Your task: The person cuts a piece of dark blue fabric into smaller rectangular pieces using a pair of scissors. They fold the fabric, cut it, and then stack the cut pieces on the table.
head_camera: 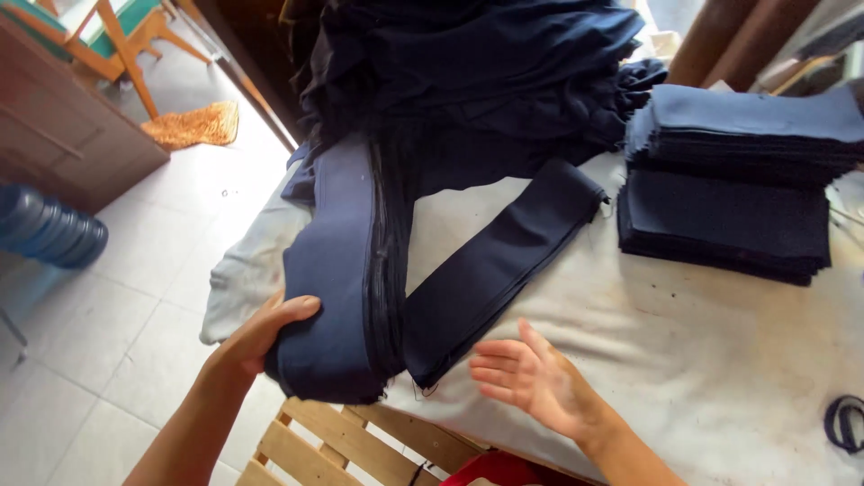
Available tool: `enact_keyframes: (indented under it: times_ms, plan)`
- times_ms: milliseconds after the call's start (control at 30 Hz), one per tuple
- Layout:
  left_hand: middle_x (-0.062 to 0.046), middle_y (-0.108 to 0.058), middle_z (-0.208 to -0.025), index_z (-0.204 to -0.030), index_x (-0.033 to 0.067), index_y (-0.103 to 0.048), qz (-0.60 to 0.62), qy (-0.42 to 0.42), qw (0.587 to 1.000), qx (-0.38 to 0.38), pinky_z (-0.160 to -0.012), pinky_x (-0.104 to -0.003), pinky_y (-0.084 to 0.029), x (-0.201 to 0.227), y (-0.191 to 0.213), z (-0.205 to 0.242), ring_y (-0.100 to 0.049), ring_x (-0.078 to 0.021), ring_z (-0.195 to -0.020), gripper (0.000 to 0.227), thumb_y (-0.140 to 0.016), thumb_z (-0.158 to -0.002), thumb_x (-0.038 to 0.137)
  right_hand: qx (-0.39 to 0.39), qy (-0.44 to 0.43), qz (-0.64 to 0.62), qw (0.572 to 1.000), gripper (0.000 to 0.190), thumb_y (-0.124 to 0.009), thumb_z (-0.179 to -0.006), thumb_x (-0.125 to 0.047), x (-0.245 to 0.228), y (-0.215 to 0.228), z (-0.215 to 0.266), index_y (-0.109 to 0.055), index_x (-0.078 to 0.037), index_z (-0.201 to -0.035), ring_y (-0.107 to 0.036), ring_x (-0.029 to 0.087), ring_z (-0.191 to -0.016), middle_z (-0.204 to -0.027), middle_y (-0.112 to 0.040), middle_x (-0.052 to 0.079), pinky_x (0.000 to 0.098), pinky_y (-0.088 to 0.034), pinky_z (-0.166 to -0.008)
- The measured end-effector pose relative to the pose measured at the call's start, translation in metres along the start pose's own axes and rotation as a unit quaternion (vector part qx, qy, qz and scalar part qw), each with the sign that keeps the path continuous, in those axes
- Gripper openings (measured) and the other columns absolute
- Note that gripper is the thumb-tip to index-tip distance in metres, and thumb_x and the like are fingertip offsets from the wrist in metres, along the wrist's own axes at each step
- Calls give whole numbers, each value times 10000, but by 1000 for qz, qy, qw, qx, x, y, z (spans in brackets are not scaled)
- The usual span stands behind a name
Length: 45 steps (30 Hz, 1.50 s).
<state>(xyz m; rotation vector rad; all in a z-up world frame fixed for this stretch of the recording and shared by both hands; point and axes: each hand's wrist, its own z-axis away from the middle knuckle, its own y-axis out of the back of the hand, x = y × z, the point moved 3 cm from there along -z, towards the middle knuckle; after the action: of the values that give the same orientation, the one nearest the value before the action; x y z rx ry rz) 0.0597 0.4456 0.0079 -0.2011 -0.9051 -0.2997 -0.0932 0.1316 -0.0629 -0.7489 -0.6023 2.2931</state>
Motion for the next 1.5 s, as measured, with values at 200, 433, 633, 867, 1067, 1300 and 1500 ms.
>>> enact_keyframes:
  times_ms: [200, 433, 633, 867, 1067, 1300, 1500]
  plan:
    - [-262, -733, -1045, -1347, -63, -627, -34, -82, 996, -32, -641, -493, -587, 29, -22, 29, -703, -380, -838, 793, -742, -601, 181, -226, -94, -105, 964, 1061, -328, -767, -1001, 34, -71, -14, -680, -54, -1092, -695, 304, -1024, -1056, -712, 145, 467, -545, -939]
    - [-255, -668, -1192, -1419, -21, -522, -74, -146, 969, -182, -698, -481, -615, 47, -50, 6, -658, -351, -968, 916, -855, -578, 127, -94, -85, -214, 969, 849, -674, -685, -765, 4, -97, 25, -779, -81, -1176, -717, 312, -1020, -1123, -764, 173, 497, -539, -1037]
    - [-245, -605, -1340, -1492, 26, -421, -72, -234, 924, -292, -754, -471, -645, 58, -55, 4, -614, -320, -1096, 1084, -966, -555, 66, -97, 235, -142, 957, 612, -817, -710, -460, -123, -149, 84, -721, -67, -1169, -714, 295, -917, -1116, -745, 187, 456, -590, -836]
    - [-236, -519, -1510, -1578, 94, -324, -92, -254, 892, -362, -875, -494, -616, 47, -76, -50, -554, -314, -1260, 1228, -1028, -573, 56, -100, 353, -170, 915, 507, -856, -709, -425, -185, -98, 12, -738, -73, -1053, -753, 280, -839, -1002, -767, 143, 410, -627, -747]
    - [-277, -401, -1603, -1638, 153, -301, -173, 18, 963, -208, -1105, -646, -400, -22, -90, -139, -464, -451, -1399, 993, -790, -784, 291, 19, 262, -172, 949, 684, -799, -825, -463, -124, 35, -121, -638, -60, -1353, -658, 317, -1223, -1337, -677, 165, 459, -515, -1031]
    - [-292, -485, -1529, -1619, 222, -359, -134, 40, 979, -146, -934, -690, -509, -24, -100, -141, -571, -507, -1267, 932, -789, -796, 300, 41, 199, -25, 979, 870, -653, -872, -580, -74, -28, -13, -439, -90, -1558, -582, 349, -1330, -1492, -557, 178, 521, -505, -1011]
    - [14, -466, -1628, -1538, 148, -468, -392, 37, 909, -137, -1262, -320, -293, 46, -131, -119, -439, -133, -1493, 841, -562, -814, 564, 49, 11, -43, 998, 490, -754, -807, -293, 2, -48, -13, -692, -173, -1278, -739, 244, -1012, -1151, -784, 85, 450, -596, -788]
